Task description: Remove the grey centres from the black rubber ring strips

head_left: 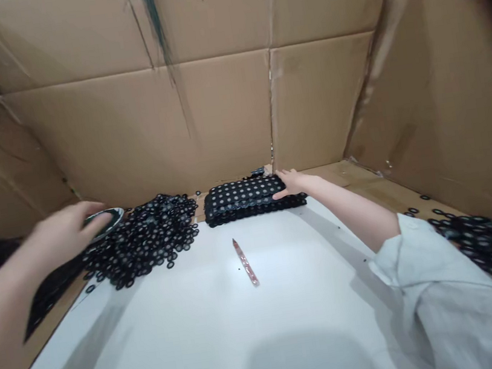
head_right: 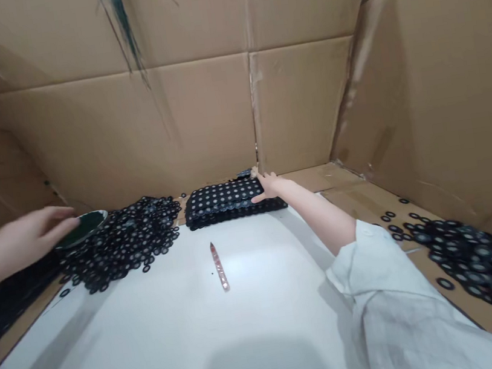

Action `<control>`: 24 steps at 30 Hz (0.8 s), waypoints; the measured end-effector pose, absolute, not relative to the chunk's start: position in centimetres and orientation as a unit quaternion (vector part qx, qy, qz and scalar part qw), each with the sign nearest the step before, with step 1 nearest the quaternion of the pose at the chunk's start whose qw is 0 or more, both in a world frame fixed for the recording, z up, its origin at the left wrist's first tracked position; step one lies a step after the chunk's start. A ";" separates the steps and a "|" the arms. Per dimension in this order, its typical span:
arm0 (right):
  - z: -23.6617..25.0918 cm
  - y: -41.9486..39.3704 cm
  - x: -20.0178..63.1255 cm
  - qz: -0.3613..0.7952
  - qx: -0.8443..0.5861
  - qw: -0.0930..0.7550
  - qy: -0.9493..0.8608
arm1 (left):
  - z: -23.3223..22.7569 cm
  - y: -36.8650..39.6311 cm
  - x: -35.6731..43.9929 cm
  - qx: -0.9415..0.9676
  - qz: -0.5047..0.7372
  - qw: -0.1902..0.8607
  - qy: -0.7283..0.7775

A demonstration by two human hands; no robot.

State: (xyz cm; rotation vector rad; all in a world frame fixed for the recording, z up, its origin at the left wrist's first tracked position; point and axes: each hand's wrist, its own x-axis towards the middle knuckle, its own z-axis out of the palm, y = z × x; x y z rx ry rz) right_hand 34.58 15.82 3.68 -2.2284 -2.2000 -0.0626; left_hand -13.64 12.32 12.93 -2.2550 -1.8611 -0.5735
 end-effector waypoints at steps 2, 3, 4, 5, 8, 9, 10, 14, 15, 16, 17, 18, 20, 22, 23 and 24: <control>3.6 15.9 35.2 -0.016 -0.709 0.003 -0.705 | 11.4 13.1 -8.8 -0.836 -0.079 -0.002 -0.543; 3.7 16.0 35.5 -0.015 -0.707 0.003 -0.707 | 10.6 13.4 -6.5 -0.865 -0.023 -0.038 -0.499; 3.7 16.0 35.7 -0.013 -0.706 0.003 -0.708 | 9.8 13.8 -4.4 -0.889 0.003 -0.054 -0.455; 3.8 16.1 36.0 -0.011 -0.705 0.004 -0.709 | 9.0 14.3 -2.3 -0.900 0.000 -0.057 -0.431; 3.9 16.3 37.0 0.000 -0.698 0.010 -0.716 | 7.5 16.4 2.5 -0.910 -0.048 -0.035 -0.411; 3.9 16.4 37.3 0.003 -0.695 0.013 -0.719 | 7.2 17.4 3.7 -0.909 -0.062 -0.030 -0.412; 3.8 16.5 37.5 0.004 -0.691 0.016 -0.723 | 6.9 18.4 4.6 -0.908 -0.067 -0.030 -0.413; 3.6 16.9 38.3 0.000 -0.677 0.034 -0.735 | 6.3 21.9 6.4 -0.907 -0.049 -0.065 -0.413; 3.5 17.0 38.4 -0.003 -0.673 0.039 -0.739 | 6.1 22.4 6.5 -0.907 -0.043 -0.074 -0.413; 3.4 17.1 38.4 -0.007 -0.668 0.044 -0.743 | 6.0 22.9 6.5 -0.907 -0.041 -0.080 -0.412; 3.3 17.2 38.5 -0.012 -0.663 0.049 -0.747 | 5.8 23.2 6.5 -0.907 -0.042 -0.083 -0.411; 3.2 17.3 38.5 -0.018 -0.660 0.054 -0.749 | 5.7 23.3 6.4 -0.908 -0.047 -0.083 -0.408; 3.0 17.3 38.5 -0.034 -0.655 0.062 -0.752 | 5.5 23.4 6.2 -0.911 -0.066 -0.074 -0.400; 2.9 17.2 38.5 -0.053 -0.651 0.070 -0.754 | 5.6 23.3 6.0 -0.915 -0.088 -0.058 -0.390; 2.8 17.0 38.5 -0.064 -0.649 0.073 -0.755 | 5.6 23.2 6.0 -0.916 -0.099 -0.048 -0.386; 2.8 16.8 38.4 -0.076 -0.646 0.077 -0.756 | 5.8 23.0 6.0 -0.916 -0.111 -0.036 -0.383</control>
